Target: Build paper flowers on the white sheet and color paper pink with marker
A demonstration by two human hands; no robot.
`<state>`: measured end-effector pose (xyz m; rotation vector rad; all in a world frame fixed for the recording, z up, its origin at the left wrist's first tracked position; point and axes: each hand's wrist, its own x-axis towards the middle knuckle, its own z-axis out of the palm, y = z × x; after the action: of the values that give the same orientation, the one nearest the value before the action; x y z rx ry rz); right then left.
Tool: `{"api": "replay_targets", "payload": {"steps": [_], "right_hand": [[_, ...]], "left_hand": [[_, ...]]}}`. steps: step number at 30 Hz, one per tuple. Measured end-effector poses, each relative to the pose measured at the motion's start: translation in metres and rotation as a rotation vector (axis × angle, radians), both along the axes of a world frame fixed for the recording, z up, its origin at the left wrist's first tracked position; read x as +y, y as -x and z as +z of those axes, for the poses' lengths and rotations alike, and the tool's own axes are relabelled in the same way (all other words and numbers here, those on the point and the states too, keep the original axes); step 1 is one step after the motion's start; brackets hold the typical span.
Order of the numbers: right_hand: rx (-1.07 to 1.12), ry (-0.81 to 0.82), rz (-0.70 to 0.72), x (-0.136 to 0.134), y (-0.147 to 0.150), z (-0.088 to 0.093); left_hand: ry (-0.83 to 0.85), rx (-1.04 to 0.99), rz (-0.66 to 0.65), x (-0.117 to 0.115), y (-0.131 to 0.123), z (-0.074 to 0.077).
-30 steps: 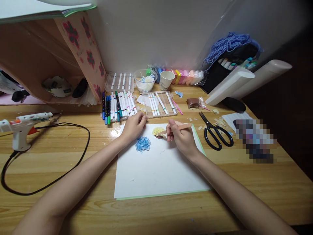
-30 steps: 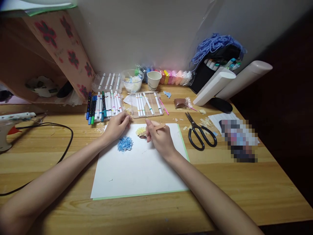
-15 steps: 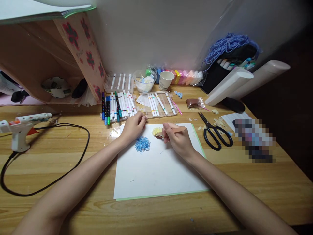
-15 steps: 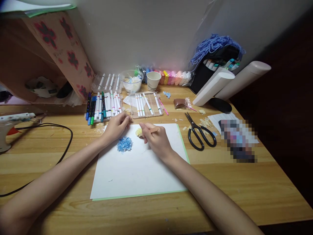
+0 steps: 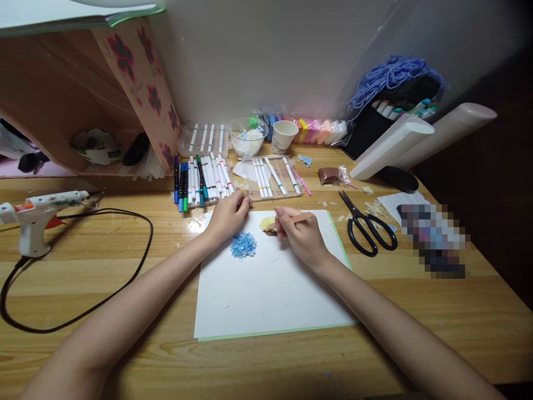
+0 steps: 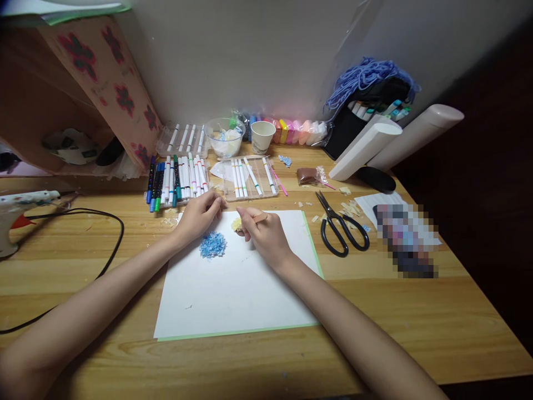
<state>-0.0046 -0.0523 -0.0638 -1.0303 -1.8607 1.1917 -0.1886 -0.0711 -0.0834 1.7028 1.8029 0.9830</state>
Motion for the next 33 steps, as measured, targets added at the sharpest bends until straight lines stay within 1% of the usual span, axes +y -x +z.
{"api": "replay_targets", "payload": {"steps": [9,12,16,18,19,23,25,28,33], "right_hand": [[-0.004,0.013,0.028,0.000,0.003,0.005],[0.054,0.032,-0.038,-0.001,-0.004,0.008],[0.151,0.025,-0.164,0.002,-0.023,0.013],[0.173,-0.005,-0.216,0.004,-0.035,0.014],[0.177,-0.019,-0.234,0.006,-0.040,0.013],[0.174,-0.042,-0.270,0.009,-0.060,0.001],[0.169,-0.035,-0.278,0.008,-0.067,-0.006],[0.170,-0.023,-0.287,0.007,-0.073,-0.012],[0.208,-0.016,-0.300,0.007,-0.074,-0.014]], "left_hand": [[-0.012,-0.005,-0.012,0.000,0.001,-0.001],[-0.009,0.004,-0.007,0.001,0.001,-0.002],[0.005,0.009,-0.018,0.000,0.002,-0.001],[-0.021,0.011,-0.095,-0.001,0.002,0.002],[-0.045,0.021,-0.161,-0.002,0.002,0.005],[-0.119,0.113,-0.516,-0.004,0.003,0.013],[-0.120,0.150,-0.615,-0.004,0.004,0.014],[-0.096,0.182,-0.638,-0.003,0.004,0.014],[-0.084,0.212,-0.645,-0.002,0.003,0.012]]}}
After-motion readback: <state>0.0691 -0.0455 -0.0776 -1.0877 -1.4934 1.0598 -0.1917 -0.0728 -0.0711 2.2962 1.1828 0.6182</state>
